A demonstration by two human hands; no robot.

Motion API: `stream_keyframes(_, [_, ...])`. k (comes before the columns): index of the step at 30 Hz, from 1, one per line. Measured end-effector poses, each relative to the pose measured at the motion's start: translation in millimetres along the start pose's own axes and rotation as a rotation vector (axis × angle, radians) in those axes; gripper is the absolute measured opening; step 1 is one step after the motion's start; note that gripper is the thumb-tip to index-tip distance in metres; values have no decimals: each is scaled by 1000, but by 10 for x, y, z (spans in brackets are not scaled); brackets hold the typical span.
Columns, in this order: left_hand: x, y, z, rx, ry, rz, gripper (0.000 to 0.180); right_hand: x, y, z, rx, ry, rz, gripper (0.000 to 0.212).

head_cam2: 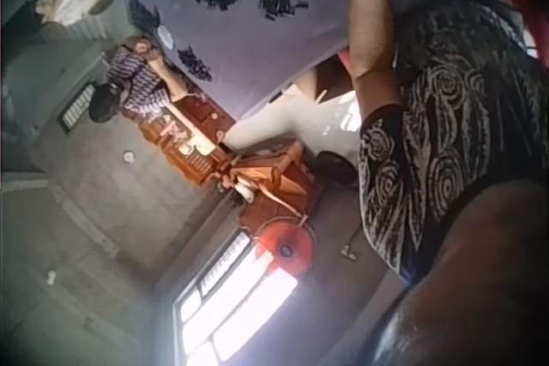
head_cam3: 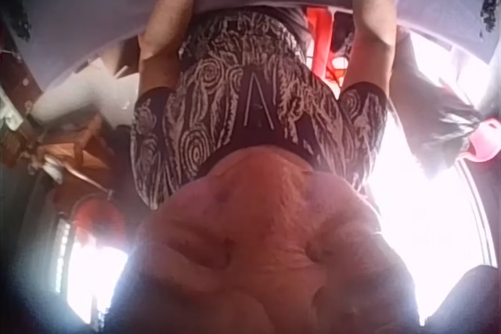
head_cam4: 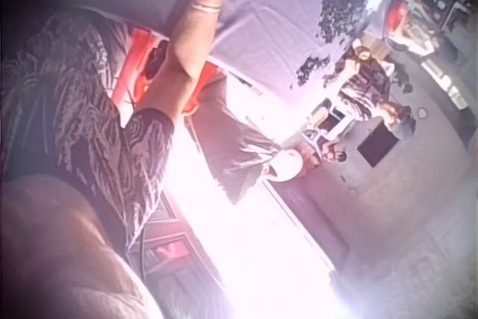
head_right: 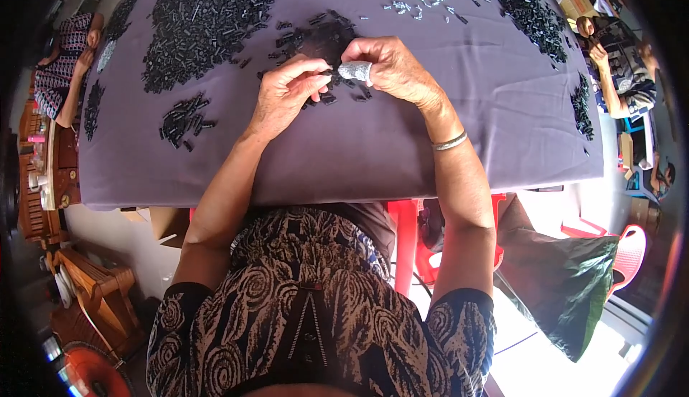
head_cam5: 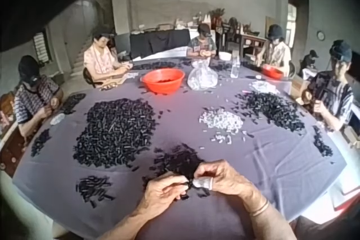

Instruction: Sorting and picking small black and white components on a table in a workshop.

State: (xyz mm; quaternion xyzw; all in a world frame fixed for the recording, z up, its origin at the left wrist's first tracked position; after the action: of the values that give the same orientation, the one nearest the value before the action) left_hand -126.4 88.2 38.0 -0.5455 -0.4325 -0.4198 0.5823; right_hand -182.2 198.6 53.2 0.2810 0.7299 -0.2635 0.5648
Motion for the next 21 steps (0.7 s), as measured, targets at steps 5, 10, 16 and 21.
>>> stream_keyframes(5, [17,5,71,-53,-54,42,19,200,-1,7,-32,-222,112,18])
stream_keyframes(10, [4,11,95,-61,-42,47,19,280,4,79,-80,-266,176,23])
stream_keyframes(16, [27,7,87,-25,-17,55,14,246,6,41,22,-401,147,18])
stream_keyframes(21, [-14,8,87,-41,2,3,18,228,-7,41,38,-344,131,20])
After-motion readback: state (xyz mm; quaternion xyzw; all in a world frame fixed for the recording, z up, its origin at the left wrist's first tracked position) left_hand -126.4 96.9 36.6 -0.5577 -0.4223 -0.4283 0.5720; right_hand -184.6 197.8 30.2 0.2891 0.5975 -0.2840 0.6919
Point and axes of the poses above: each hand's wrist, its own y-axis away from the middle knuckle, its own z-axis out of the palm, x = y × z, the point moved 10 cm from there along -y, towards the middle knuckle, and after that the axes turned 5 degrees about x, right-handed, at the moved point
